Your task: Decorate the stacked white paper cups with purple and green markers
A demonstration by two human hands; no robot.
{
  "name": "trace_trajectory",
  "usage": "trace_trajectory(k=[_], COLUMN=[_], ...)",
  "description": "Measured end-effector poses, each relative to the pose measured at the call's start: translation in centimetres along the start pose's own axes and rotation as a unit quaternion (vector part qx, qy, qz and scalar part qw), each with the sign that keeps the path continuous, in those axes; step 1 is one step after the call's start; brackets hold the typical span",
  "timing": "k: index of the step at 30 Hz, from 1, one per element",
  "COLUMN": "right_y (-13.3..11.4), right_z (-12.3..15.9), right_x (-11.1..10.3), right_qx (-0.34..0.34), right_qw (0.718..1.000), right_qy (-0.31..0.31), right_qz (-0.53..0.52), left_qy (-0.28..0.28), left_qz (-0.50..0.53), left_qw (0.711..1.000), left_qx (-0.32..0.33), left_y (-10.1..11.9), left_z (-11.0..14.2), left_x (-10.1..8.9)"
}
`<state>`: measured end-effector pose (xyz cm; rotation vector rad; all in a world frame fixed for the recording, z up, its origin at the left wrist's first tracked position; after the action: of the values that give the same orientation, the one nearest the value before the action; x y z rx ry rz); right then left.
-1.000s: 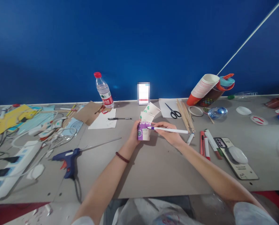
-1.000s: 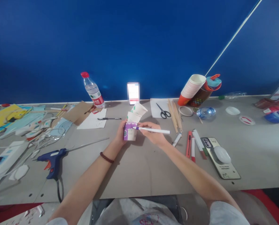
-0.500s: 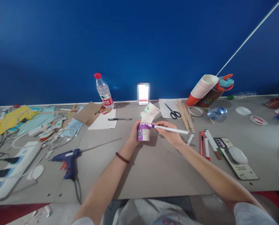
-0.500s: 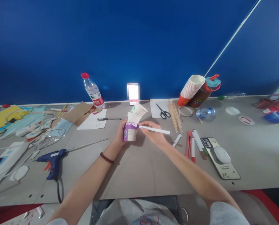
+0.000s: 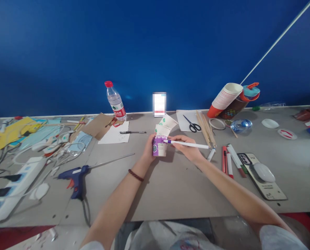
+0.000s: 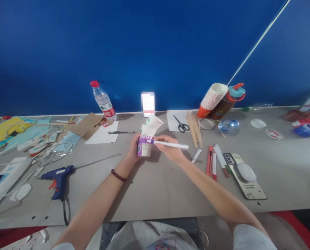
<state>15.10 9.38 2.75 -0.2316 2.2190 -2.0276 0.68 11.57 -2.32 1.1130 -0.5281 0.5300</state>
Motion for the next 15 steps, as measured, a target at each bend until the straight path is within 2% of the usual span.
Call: trace_trajectory(k=[5,8,12,15], right_y=[-0.95,-1.08,-0.89,-0.75], right_z=[0.59,0.63,0.40,0.25], right_x=[0.95,0.88,0.59,0.53], right_qx=[-0.039,-0.048,-0.053,-0.052], right_qw=[0.996,0.995,0.992,0.992], right_qy=[-0.044,-0.038,-0.023,-0.019], right_qz=[0.061,0.083,0.111,0.115], left_qy=[-0.007,-0.029,-0.013,-0.029], left_qz=[0.000,-0.014,-0.015,-0.007], left_qw=[1.000,0.999,1.000,1.000], left_qx=[-0.003,-0.006,0.008,0.009], left_y=[0.04,-0.08,-0.02,-0.02], left_z=[-0.22,-0.31,-0.50,-0.51], left_x=[-0.16,0.00,-0.47,-0.22])
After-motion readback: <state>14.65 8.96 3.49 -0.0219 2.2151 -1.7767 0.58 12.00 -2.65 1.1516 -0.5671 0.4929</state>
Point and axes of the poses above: each hand's wrist, its own z-axis away from the middle knuckle, its own x-axis out of the palm, y = z × x, the point moved 8 cm from there along -z, towards the middle knuckle, and after that the axes turned 5 degrees about -z, right-handed, at the moved point
